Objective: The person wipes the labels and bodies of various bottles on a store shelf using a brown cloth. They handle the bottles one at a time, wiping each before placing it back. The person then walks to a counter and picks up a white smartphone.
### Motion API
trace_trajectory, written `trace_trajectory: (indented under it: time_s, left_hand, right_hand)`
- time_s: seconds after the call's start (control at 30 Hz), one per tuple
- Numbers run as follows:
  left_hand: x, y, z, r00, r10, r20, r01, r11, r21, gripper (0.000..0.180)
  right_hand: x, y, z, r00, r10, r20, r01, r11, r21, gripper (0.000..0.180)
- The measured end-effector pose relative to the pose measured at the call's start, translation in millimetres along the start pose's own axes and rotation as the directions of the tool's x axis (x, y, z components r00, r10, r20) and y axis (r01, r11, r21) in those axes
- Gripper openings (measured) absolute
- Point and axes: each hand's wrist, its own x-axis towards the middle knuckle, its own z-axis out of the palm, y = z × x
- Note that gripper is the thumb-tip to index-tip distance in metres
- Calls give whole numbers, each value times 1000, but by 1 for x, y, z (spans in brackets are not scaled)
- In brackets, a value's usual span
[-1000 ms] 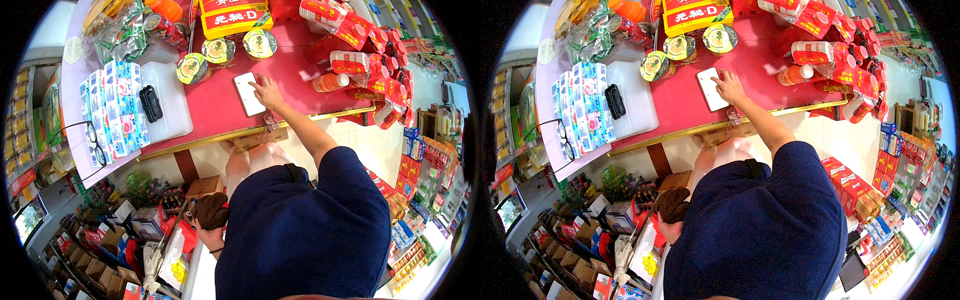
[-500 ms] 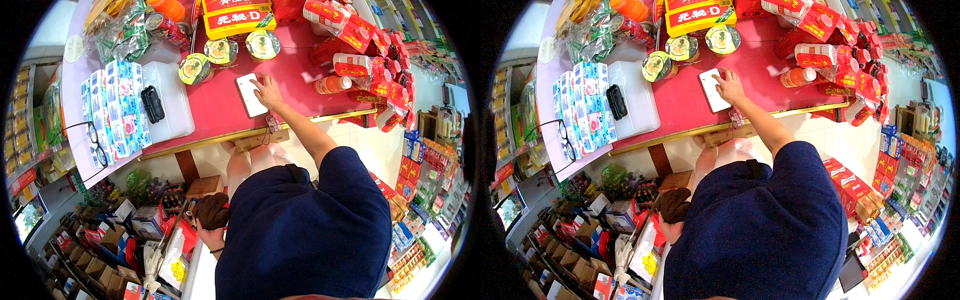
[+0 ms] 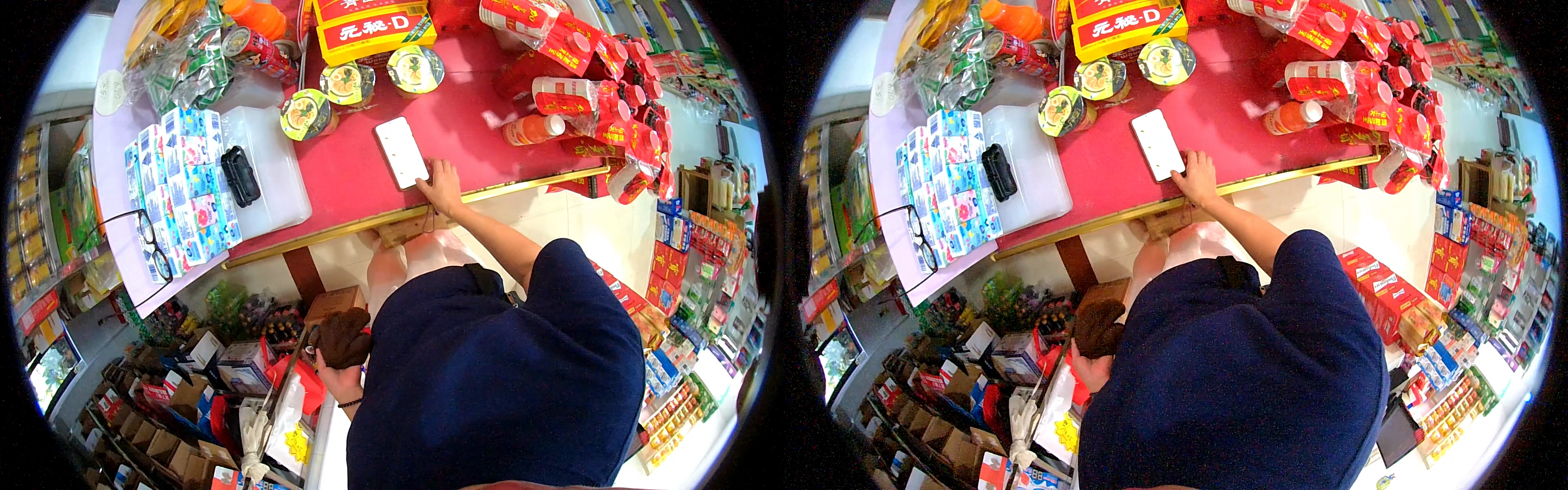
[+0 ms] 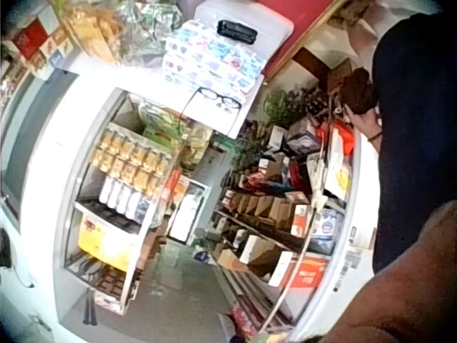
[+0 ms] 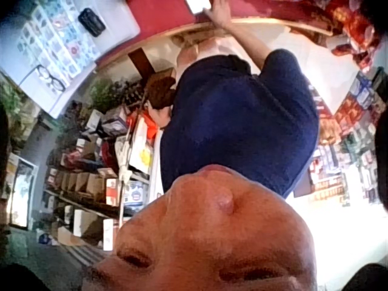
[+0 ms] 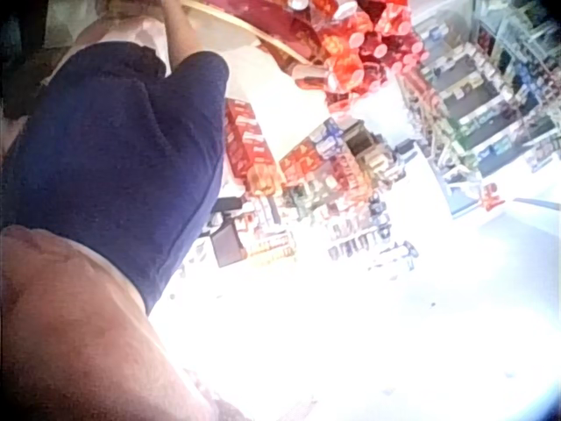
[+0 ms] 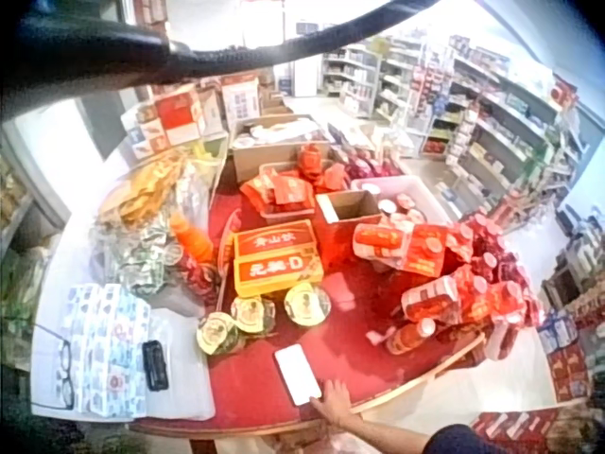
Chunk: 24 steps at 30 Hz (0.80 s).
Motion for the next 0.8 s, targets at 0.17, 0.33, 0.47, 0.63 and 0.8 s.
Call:
trace_trajectory:
  time_s: [0.17, 0.33, 0.47, 0.63, 0.8]
  left_hand:
    - [-7, 0, 19, 993, 67, 100, -77, 992, 96, 58]
    - [1, 0, 3, 991, 73, 114, -80, 995, 59, 49]
    - [2, 7, 5, 999, -36, -6, 35, 994, -108, 39]
    - [5, 5, -3, 1000, -30, 8, 31, 999, -35, 40]
    - [12, 8, 9, 994, -108, 32, 111, 986, -122, 43]
  right_hand:
    - [-9, -9, 2, 1000, 12, 7, -11, 1000, -8, 74]
    - [-11, -24, 6, 996, 84, 0, -84, 993, -87, 94]
    - [-10, -34, 15, 991, 118, -56, -127, 976, -180, 104]
    - [-8, -48, 21, 974, 203, -101, -221, 950, -223, 110]
    - [-4, -48, 25, 964, 247, -94, -260, 950, -175, 102]
